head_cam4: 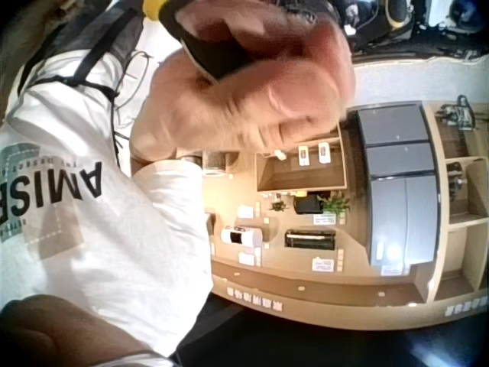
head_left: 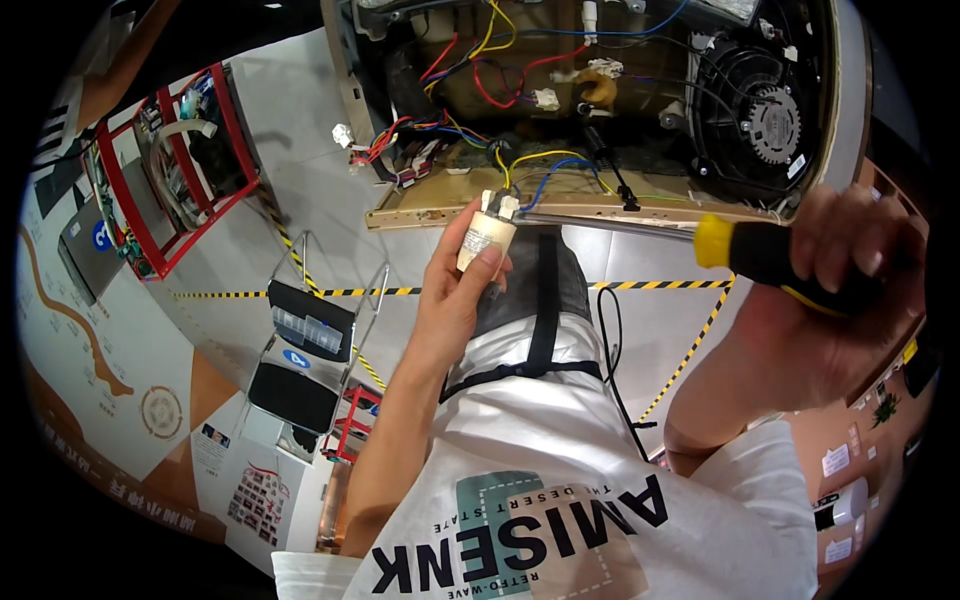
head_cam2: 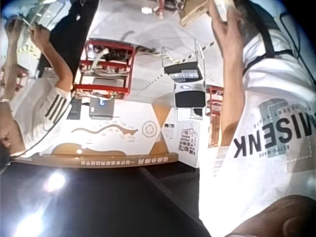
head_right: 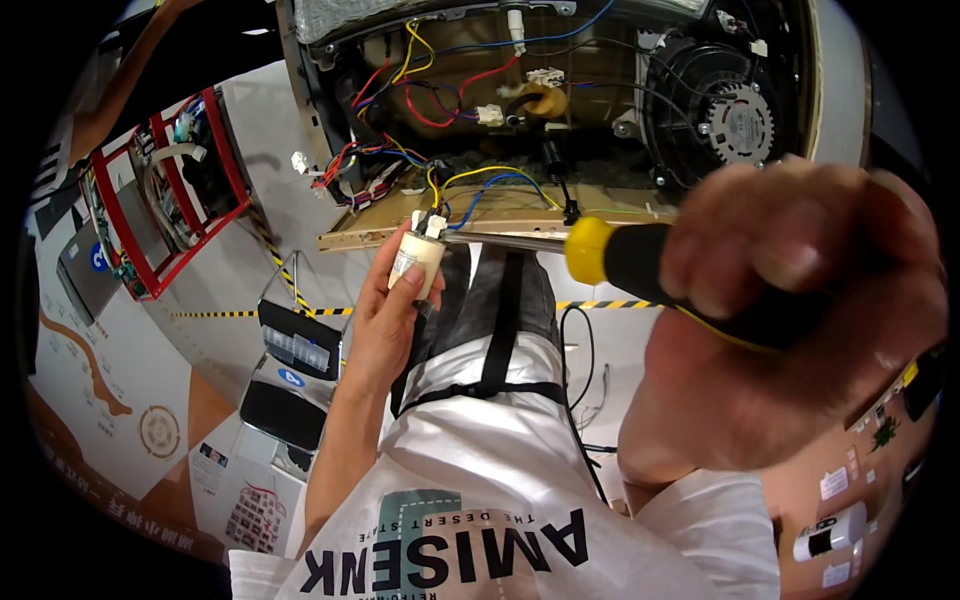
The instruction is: The person unscrews a component from inside an appliance with a screwdriver, removes the part, and handles it while a second person assists with the repair.
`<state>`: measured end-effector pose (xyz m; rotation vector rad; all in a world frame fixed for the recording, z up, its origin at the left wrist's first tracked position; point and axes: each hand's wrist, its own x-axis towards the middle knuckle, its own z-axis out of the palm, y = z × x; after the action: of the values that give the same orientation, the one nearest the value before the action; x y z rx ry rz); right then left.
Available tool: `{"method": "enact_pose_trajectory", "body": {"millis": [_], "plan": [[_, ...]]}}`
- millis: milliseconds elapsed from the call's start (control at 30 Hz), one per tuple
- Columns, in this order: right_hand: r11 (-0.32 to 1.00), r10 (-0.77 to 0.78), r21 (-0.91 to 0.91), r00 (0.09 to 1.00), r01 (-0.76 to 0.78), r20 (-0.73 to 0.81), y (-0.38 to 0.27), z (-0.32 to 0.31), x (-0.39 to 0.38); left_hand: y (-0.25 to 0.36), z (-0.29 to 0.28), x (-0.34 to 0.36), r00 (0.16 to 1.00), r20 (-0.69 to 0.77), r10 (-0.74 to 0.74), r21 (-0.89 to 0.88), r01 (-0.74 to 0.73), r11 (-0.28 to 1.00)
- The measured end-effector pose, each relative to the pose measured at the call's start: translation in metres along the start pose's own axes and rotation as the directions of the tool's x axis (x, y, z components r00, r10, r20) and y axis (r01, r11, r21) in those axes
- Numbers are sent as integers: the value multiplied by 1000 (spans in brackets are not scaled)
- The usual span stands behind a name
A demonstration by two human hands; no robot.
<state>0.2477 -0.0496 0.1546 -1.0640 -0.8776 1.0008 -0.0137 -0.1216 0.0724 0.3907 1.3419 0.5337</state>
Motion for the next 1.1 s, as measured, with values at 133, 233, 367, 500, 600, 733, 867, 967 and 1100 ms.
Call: {"method": "enact_pose_trajectory", "body": {"millis": [133,233,367,500,600,733,867,967,1100], "plan": [[991,1,-129,990,18,139,9,5,2,-1,-1,2,1000,6,-10,0,10,1000],[995,26,-102,990,-11,141,7,2,1,-2,-2,2,1000,7,-15,3,15,1000],[998,53,36,996,-55,74,6,10,-10,-1,-2,3,1000,0,-20,5,20,1000],[996,92,7,986,-93,137,4,11,-13,-1,-1,3,999,-11,-32,3,32,999],[984,146,54,942,-170,302,0,8,-14,-3,1,1,999,-13,-31,12,31,999],[893,436,-5,864,-449,252,-27,17,-27,-7,-3,3,1000,5,-4,38,3,999],[918,395,-107,880,-381,263,-23,14,-43,-6,-3,4,1000,1,1,33,-1,999],[919,394,-172,802,-356,448,-32,7,-45,-7,-3,4,1000,1,-6,41,6,999],[940,332,-266,739,-212,586,-37,16,-55,-2,2,4,1000,-17,-19,19,20,1000]]}}
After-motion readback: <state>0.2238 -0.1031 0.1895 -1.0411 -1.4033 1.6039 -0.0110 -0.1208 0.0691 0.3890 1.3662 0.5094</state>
